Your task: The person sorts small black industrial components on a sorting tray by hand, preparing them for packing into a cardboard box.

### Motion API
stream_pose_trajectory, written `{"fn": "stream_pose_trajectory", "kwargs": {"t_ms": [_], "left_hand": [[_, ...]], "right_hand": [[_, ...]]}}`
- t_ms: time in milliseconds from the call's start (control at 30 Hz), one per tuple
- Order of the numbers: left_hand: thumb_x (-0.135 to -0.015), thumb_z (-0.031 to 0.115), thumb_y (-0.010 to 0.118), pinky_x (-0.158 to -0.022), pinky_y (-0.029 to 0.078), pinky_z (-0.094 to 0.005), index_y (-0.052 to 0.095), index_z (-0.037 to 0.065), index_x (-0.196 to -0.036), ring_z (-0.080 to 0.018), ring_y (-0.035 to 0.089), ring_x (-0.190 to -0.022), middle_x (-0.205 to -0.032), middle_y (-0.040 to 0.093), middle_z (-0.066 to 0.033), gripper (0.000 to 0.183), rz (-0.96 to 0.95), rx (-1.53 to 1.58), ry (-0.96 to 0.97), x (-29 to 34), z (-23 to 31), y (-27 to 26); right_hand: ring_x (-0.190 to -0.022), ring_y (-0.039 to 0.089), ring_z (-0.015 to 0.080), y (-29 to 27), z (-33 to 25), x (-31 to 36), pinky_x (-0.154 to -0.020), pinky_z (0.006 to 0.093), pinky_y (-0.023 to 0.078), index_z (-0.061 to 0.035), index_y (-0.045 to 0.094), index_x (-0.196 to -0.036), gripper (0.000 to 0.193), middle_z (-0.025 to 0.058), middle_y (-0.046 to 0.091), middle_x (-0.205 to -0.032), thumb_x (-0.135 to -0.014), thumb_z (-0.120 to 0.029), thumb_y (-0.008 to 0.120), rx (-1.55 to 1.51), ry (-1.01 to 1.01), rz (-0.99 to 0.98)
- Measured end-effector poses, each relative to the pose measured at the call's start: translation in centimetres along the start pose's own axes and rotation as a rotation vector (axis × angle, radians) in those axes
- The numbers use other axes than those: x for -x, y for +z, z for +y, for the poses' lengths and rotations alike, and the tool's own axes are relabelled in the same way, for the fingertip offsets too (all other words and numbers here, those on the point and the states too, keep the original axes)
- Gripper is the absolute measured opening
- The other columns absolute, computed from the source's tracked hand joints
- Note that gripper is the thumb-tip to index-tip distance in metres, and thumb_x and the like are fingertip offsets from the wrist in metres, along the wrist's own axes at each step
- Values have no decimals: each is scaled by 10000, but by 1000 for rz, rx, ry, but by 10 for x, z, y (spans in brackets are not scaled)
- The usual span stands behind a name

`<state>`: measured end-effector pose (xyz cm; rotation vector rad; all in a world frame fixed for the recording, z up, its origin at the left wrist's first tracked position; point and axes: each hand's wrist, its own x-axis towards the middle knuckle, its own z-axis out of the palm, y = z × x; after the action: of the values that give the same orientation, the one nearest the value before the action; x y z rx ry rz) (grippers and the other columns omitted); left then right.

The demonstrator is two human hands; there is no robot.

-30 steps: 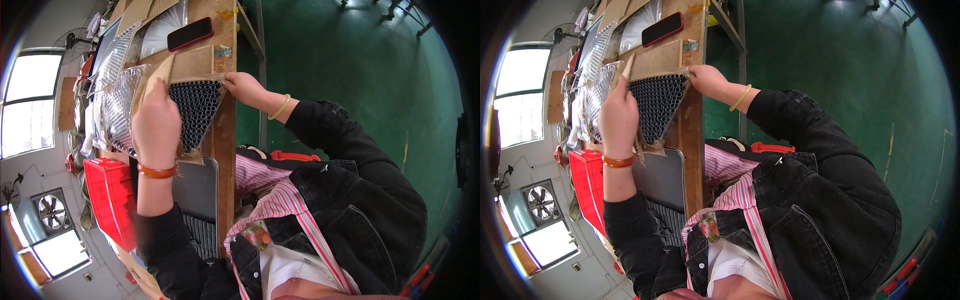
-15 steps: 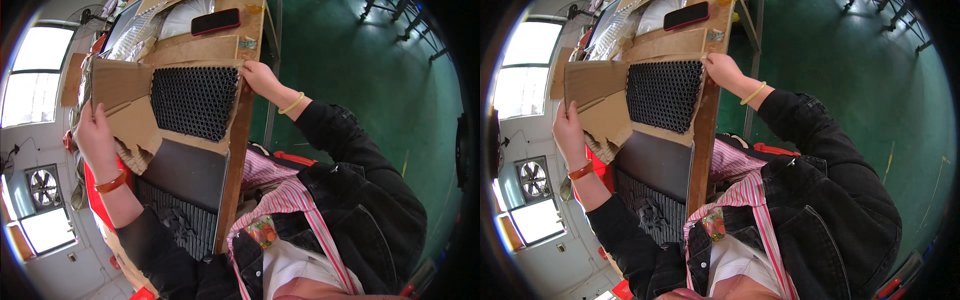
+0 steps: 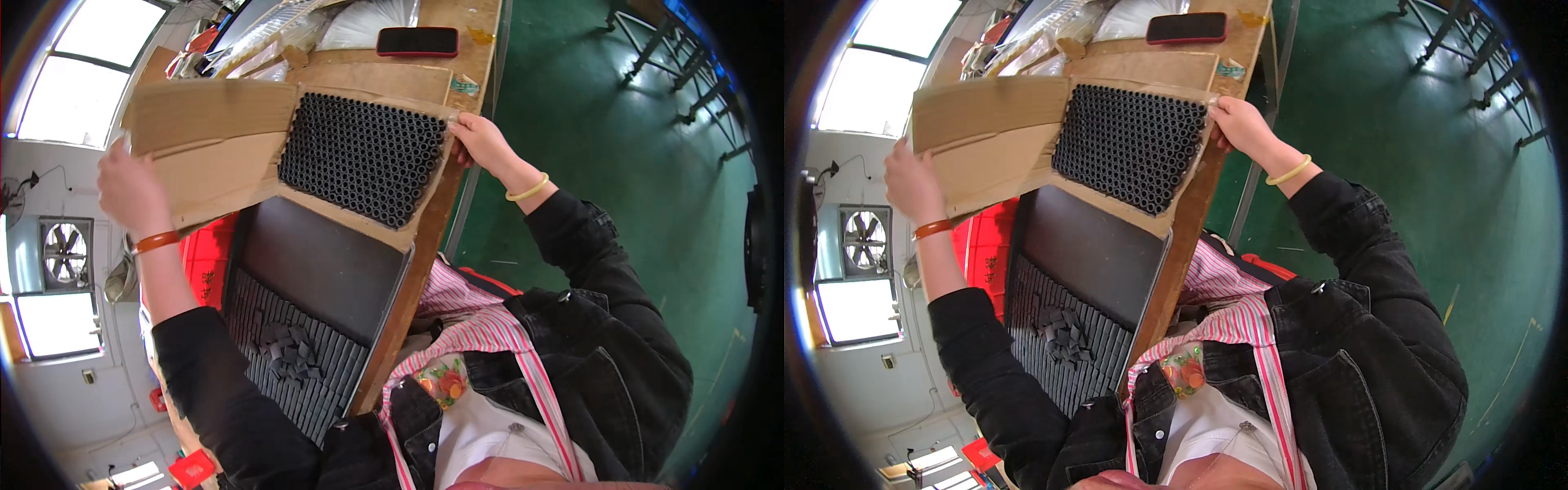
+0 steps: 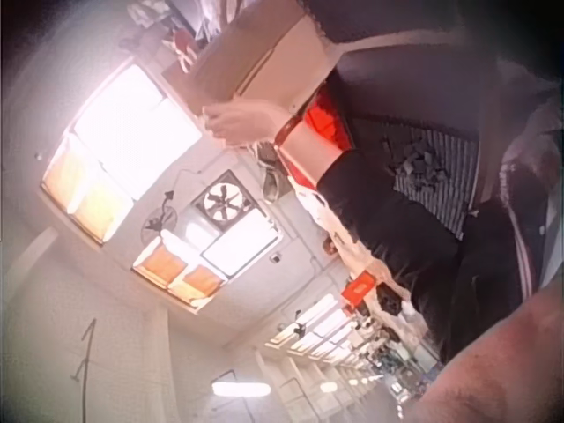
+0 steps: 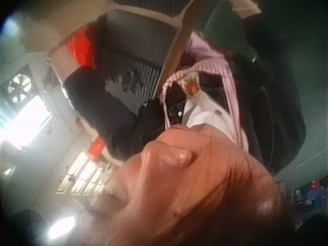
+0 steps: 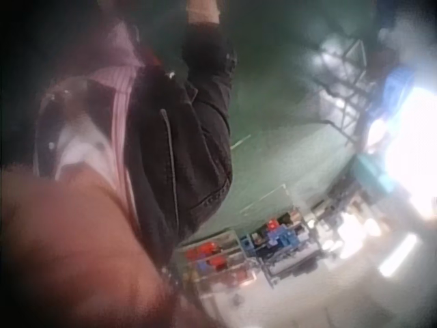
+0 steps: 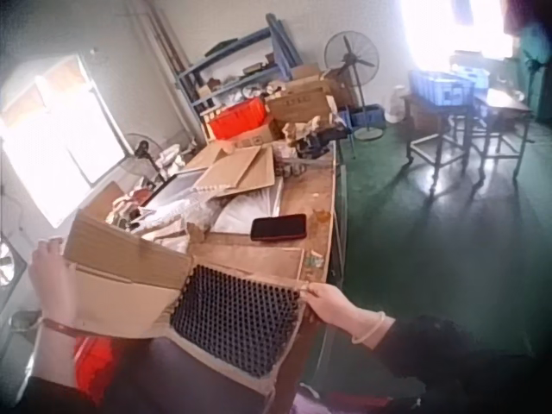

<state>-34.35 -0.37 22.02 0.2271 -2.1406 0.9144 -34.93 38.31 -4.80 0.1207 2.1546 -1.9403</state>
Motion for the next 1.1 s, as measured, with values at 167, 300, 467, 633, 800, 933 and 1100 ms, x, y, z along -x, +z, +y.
{"fn": "stream_pose_trajectory", "kwargs": {"t_ms": [167,300,467,633,800,933,1100], "left_hand": [[-847,129,541,-1015,393,-463,672,65,-995,-308,595,-1055,-1101,647,-117,208,-122,35,405,37,82,-30],[-880,138,489,-1137,271,-493,653,18,-1098,-327,531,-1198,-1266,604,-143,298,-79,-62,546,79,99,-17],[-879,168,485,-1153,242,-519,600,44,-1257,-364,438,-1303,-1372,537,-136,414,-175,4,699,67,62,25],[-938,290,509,-1134,270,-522,471,185,-1410,-320,350,-1375,-1510,384,-59,486,-288,-121,220,24,18,96],[-915,431,558,-1143,258,-516,405,197,-1458,-315,302,-1412,-1539,327,-107,610,-598,120,271,54,61,164],[-911,473,555,-1158,232,-517,288,203,-1516,-323,248,-1443,-1571,247,-140,714,-786,317,153,93,87,190],[-919,451,554,-1160,223,-523,272,169,-1518,-321,231,-1450,-1579,229,-133,719,-783,363,179,94,82,178]], "right_hand": [[-501,566,128,-10,-3,4,-455,267,460,-24,539,-857,227,46,584,-665,-990,-199,483,15,0,10],[-497,557,124,-13,1,3,-457,263,456,-25,534,-857,229,42,576,-661,-991,-203,482,11,21,-18],[-457,523,97,-7,3,3,-428,240,417,-46,515,-814,244,30,584,-660,-1000,-202,490,62,-34,22],[-475,541,121,-2,2,10,-472,281,445,-11,538,-868,235,46,591,-659,-988,-209,498,186,-60,102],[-474,550,128,-3,6,7,-469,287,444,-11,542,-868,246,55,596,-654,-987,-221,497,250,-109,118],[-446,534,124,-5,1,7,-443,273,437,-20,541,-871,231,60,601,-701,-982,-220,509,96,-21,43],[-654,615,158,-13,-4,-6,-585,300,489,-21,580,-939,210,81,612,-825,-952,-229,567,201,-277,216]]}}
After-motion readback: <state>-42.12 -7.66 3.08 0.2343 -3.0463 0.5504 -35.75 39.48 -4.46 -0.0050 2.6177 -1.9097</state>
